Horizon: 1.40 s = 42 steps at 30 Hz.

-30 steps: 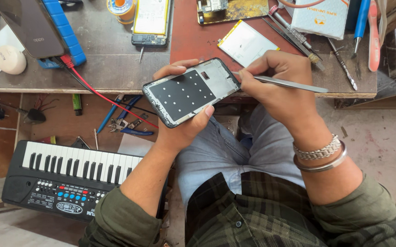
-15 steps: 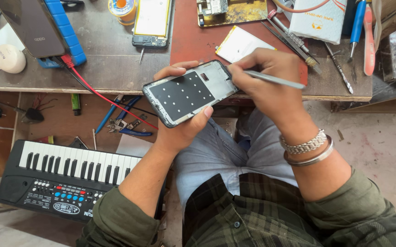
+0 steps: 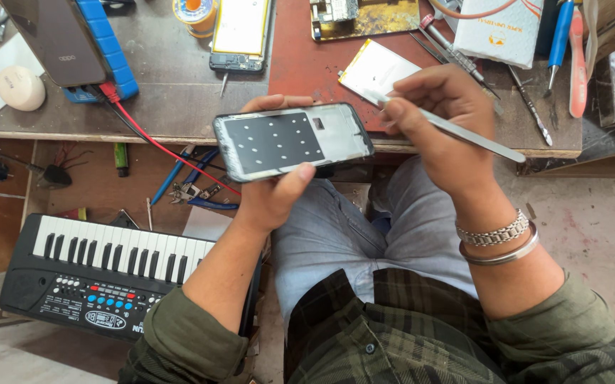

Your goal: The person holds a disassembled phone frame in one hand and uses a thin metal tool to scrape old adhesive and residue from the frame's edges and inner surface, rotating the frame to work around its perimeter while seated at a cluttered repair workbench.

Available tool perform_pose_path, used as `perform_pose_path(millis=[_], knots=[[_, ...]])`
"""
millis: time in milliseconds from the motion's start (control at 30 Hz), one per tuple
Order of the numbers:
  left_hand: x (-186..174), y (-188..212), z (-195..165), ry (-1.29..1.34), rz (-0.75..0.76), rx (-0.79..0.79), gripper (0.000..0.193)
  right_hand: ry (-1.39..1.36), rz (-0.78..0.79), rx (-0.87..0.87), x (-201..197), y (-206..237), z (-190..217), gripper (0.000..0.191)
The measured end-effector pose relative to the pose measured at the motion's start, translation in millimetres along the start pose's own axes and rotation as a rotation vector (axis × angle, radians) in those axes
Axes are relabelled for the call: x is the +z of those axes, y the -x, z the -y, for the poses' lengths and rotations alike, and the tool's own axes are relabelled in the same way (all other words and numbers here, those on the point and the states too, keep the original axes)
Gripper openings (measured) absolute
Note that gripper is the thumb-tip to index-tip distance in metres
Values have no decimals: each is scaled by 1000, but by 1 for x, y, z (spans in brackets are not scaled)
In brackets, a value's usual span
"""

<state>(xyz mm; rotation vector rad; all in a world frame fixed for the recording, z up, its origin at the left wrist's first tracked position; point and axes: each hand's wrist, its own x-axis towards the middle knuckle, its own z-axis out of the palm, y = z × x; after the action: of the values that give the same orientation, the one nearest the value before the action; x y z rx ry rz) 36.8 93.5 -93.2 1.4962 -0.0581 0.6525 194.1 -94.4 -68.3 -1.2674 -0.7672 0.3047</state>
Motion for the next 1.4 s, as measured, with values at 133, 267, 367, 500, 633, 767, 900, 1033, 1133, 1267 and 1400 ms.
perform_pose_path(millis=[133, 267, 367, 500, 633, 767, 900, 1033, 1133, 1267, 1400], knots=[[3, 0, 4, -99, 62, 123, 71, 16, -73, 16, -9, 20, 2, 16], [5, -2, 5, -152, 77, 175, 71, 234, -30, 20, -9, 37, 12, 14], [6, -3, 4, -202, 92, 204, 70, 484, 80, -41, -14, 37, 24, 17], [6, -3, 0, -260, 113, 215, 70, 460, 193, -65, -19, 31, 34, 17], [5, -3, -3, -291, 134, 225, 70, 518, 200, -64, -18, 31, 35, 13], [5, -4, -5, -308, 144, 223, 70, 569, 143, -57, -16, 32, 31, 10], [5, -4, -5, -295, 150, 223, 71, 606, 126, -43, -15, 31, 29, 10], [5, -4, -7, -310, 152, 224, 72, 572, 147, -53, -15, 30, 29, 12], [5, -3, -7, -310, 155, 227, 72, 568, 156, -43, -16, 30, 30, 13], [6, -2, -6, -301, 143, 221, 70, 607, 114, -69, -10, 31, 30, 12], [5, -4, -3, -314, 108, 226, 68, 672, 31, -118, 0, 35, 28, 10]])
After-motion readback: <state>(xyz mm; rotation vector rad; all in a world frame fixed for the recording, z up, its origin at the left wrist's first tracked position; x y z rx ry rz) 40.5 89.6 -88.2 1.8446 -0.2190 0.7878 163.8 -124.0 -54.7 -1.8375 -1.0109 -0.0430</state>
